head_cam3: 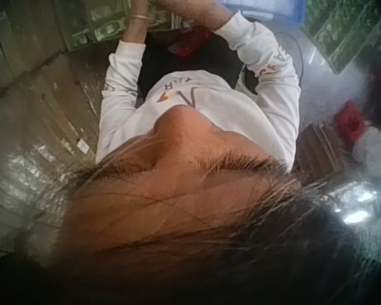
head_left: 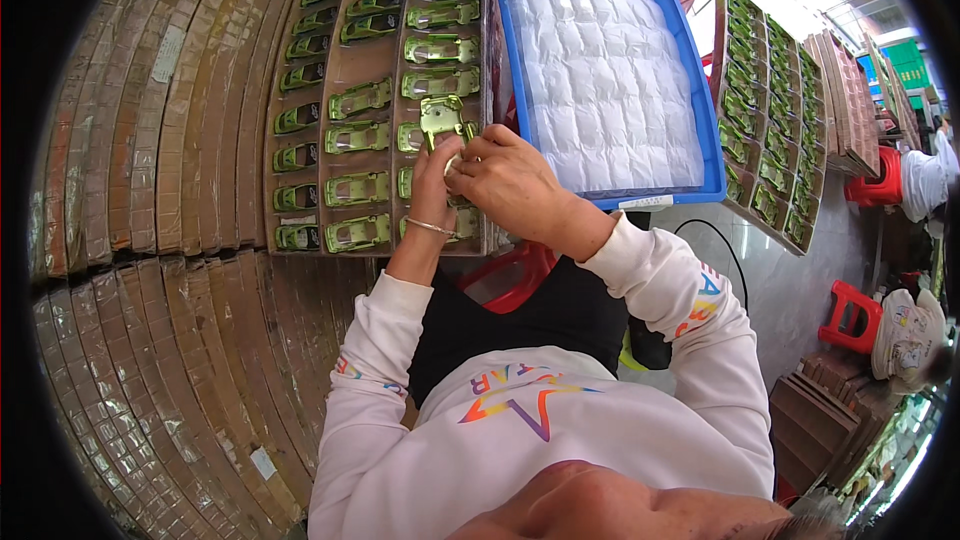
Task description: The person assembles toy car frames by picking up plastic window inserts from a container, pressing them into the toy car bodies by hand, and placing the assembled frames back into the tray.
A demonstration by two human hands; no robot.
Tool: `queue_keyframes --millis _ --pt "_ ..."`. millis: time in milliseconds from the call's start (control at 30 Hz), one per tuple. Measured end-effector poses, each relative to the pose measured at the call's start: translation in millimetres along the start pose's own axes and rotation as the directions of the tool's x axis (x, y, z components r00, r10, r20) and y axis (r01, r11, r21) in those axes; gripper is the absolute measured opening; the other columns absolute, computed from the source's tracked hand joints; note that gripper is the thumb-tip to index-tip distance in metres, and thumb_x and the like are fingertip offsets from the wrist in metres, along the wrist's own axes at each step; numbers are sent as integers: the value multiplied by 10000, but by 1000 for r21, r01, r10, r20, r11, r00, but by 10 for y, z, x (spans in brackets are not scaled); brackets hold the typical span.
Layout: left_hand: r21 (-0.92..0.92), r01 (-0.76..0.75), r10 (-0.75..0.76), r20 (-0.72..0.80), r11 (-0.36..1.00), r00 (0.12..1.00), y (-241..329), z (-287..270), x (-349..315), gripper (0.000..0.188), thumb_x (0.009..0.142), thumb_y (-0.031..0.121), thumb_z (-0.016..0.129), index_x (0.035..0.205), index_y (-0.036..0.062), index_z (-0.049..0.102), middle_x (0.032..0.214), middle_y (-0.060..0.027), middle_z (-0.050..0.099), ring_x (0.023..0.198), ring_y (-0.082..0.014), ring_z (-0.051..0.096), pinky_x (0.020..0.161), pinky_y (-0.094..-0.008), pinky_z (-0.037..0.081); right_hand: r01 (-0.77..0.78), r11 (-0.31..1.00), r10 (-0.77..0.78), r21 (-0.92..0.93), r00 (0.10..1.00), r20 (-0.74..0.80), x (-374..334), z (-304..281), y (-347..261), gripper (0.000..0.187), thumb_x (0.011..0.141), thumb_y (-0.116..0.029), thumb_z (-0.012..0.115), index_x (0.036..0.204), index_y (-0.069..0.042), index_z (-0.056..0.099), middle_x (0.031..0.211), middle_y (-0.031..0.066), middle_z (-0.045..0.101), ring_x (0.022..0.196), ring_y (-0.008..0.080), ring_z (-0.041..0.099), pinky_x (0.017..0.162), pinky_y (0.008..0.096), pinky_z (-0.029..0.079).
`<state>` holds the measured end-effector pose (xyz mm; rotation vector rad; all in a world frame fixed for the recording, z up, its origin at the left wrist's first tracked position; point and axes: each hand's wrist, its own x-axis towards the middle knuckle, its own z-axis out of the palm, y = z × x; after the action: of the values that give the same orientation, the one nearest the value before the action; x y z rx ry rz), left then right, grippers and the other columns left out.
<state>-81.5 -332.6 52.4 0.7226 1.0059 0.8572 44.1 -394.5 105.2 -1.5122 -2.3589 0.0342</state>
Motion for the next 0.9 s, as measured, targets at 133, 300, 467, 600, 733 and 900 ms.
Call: queue_keyframes --millis 133,300,467,600,733,900 --pt "395 -127 71 154 910 985 48 -236 119 278 886 186 520 1072 4 616 806 -19 597 685 -108 557 595 -264 460 53 996 -53 -68 999 -6 39 -17 24 118 754 -136 591 819 -121 688 807 -16 652 892 148 576 893 294 386" --pt "604 -197 74 221 772 972 55 -375 233 300 891 178 492 1081 -15 621 831 -63 636 666 -132 563 606 -279 467 67 986 -66 -153 998 9 41 58 -19 90 758 -136 583 770 -101 665 770 2 638 872 156 570 906 293 386" --pt "644 -225 99 225 731 969 48 -391 201 308 894 166 474 1108 -8 612 815 -68 642 689 -136 574 639 -284 479 85 979 -89 -183 996 -15 33 81 -36 105 766 -137 576 765 -73 659 739 23 632 875 162 569 919 302 385" --pt "651 -248 99 257 717 961 25 -432 233 313 892 163 470 1119 -5 605 825 -68 642 689 -136 574 641 -282 477 93 977 -100 -192 995 -25 25 109 -38 109 765 -140 577 768 -68 659 735 27 630 871 169 567 917 304 385" --pt "621 -226 107 223 750 969 29 -387 188 305 881 143 471 1111 -10 600 813 -81 640 686 -143 578 642 -288 479 103 973 -108 -205 994 -13 20 138 -40 111 761 -140 579 764 -62 658 724 28 624 866 173 564 902 303 384" --pt "640 -194 103 177 743 979 22 -375 197 300 872 127 470 1102 -16 598 796 -98 647 697 -161 602 651 -303 489 114 970 -113 -215 993 19 59 151 -34 105 745 -145 581 740 -71 655 729 26 621 868 171 560 891 298 381"
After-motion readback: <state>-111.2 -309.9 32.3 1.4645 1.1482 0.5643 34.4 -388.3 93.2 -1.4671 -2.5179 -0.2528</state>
